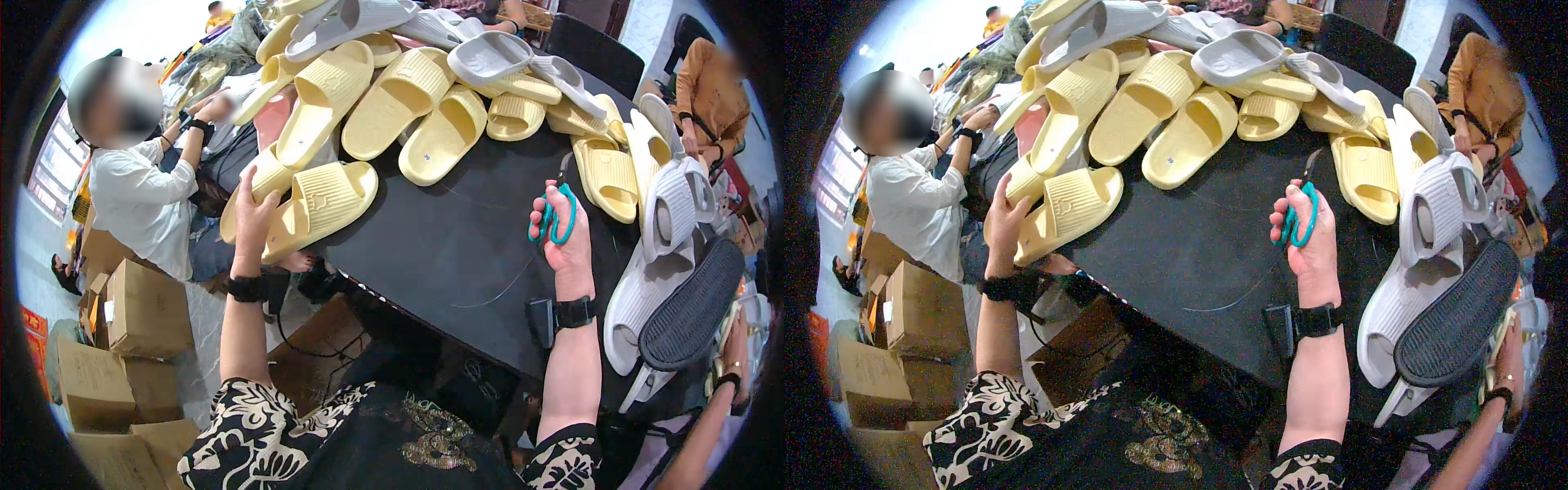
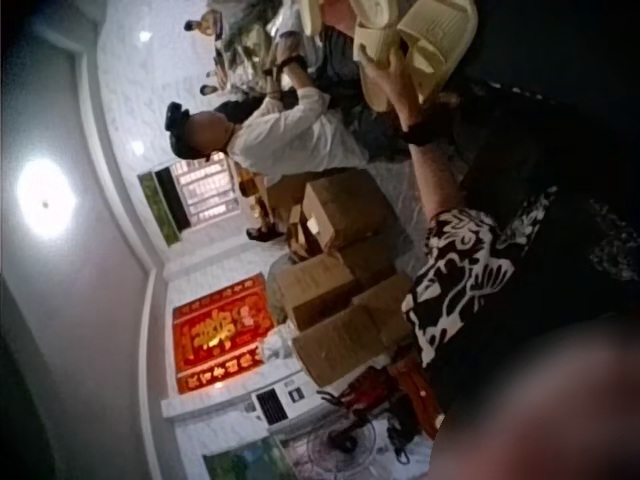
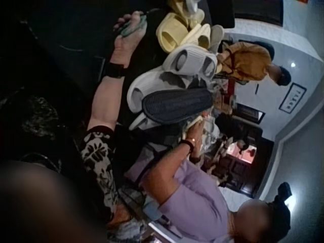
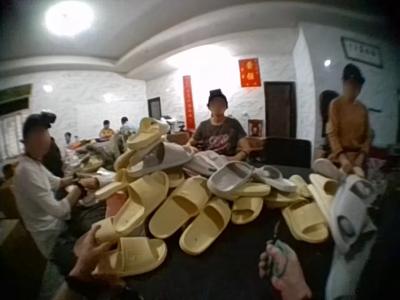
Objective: Trimming excess material from finished slides using scissors.
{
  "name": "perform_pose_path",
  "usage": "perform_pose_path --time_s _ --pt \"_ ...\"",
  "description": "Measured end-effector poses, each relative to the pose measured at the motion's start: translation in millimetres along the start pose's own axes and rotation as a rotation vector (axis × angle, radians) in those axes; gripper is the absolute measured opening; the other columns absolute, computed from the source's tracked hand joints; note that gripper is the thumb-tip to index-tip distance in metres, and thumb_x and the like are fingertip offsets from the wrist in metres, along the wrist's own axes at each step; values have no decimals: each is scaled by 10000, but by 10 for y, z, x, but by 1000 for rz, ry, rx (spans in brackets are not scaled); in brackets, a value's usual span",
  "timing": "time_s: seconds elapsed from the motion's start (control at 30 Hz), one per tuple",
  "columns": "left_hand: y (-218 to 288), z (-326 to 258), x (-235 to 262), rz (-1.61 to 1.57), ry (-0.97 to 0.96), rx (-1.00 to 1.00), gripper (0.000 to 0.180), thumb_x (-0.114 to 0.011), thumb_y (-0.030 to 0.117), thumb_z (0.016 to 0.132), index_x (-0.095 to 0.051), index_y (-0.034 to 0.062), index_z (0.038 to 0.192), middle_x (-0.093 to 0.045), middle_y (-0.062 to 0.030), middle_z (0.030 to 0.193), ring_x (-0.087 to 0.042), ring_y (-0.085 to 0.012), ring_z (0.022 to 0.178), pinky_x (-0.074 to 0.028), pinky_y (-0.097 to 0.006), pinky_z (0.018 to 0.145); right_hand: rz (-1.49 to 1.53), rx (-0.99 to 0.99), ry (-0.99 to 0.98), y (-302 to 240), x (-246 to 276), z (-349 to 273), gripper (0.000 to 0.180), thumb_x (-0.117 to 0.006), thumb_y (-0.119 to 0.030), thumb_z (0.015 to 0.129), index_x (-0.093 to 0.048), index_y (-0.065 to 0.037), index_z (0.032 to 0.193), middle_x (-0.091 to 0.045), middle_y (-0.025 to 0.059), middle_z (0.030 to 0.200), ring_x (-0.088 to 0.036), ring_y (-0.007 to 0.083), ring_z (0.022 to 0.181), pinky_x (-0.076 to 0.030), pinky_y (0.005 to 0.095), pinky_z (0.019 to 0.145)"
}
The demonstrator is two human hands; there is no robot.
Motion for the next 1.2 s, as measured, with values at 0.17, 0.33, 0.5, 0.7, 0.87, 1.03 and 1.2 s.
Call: perform_pose_path --time_s 0.17,0.33,0.5,0.7,0.87,1.03,1.2 --pt "-156 -111 -204 -196 -77 1 444 -612 39 823 -501 -7 1251 -609 -79 1037 -590 -116 874 -489 -238 753 -14 94 -21 -176 -166 -131 302 -647 -228 844 -517 -63 1062 -570 45 738 -576 136 575 -452 251 428" --pt "-97 -158 -352 37 -75 -40 327 -606 34 808 -606 32 1135 -598 -93 1103 -569 -151 993 -457 -274 856 -81 133 -60 -394 -429 -282 317 -642 -213 842 -508 -48 1077 -564 46 733 -571 127 569 -447 242 429" --pt "-114 -110 -397 36 8 -54 221 -615 77 838 -642 1 1043 -661 -83 971 -598 -163 924 -462 -280 824 -96 162 -187 -534 -566 -460 334 -644 -193 840 -501 -30 1093 -578 54 748 -578 127 576 -447 234 435" --pt "-295 -98 -285 -247 -2 44 177 -614 69 876 -643 -36 1015 -663 -55 920 -590 -99 854 -460 -232 780 -210 129 -202 -521 -395 -711 367 -644 -182 837 -487 -22 1128 -575 53 759 -569 106 574 -449 220 454" --pt "-264 -438 32 -201 26 56 172 -596 43 889 -637 -25 1041 -651 -22 935 -581 -84 854 -456 -220 775 -293 85 -151 -460 -175 -850 368 -622 -174 846 -486 -26 1154 -576 41 761 -567 97 573 -445 219 456" --pt "-359 -757 212 -280 18 143 188 -559 28 888 -628 -25 1055 -650 -23 924 -580 -84 848 -453 -217 780 -328 61 -180 -410 -141 -870 377 -633 -165 832 -495 -30 1155 -576 36 748 -568 88 569 -433 199 464" --pt "-53 -885 -24 -263 -206 195 186 -566 45 871 -628 -9 1038 -638 -23 940 -566 -78 858 -445 -215 777 -385 7 -283 -264 -355 -801 370 -627 -172 841 -496 -40 1161 -575 25 759 -567 77 584 -434 197 478"
Point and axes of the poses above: each hand's wrist, its own z-axis towards the middle knuckle, its own x-axis out of the back of the hand, y = z × x, the point moved 7 cm from there along z, towards the middle knuckle
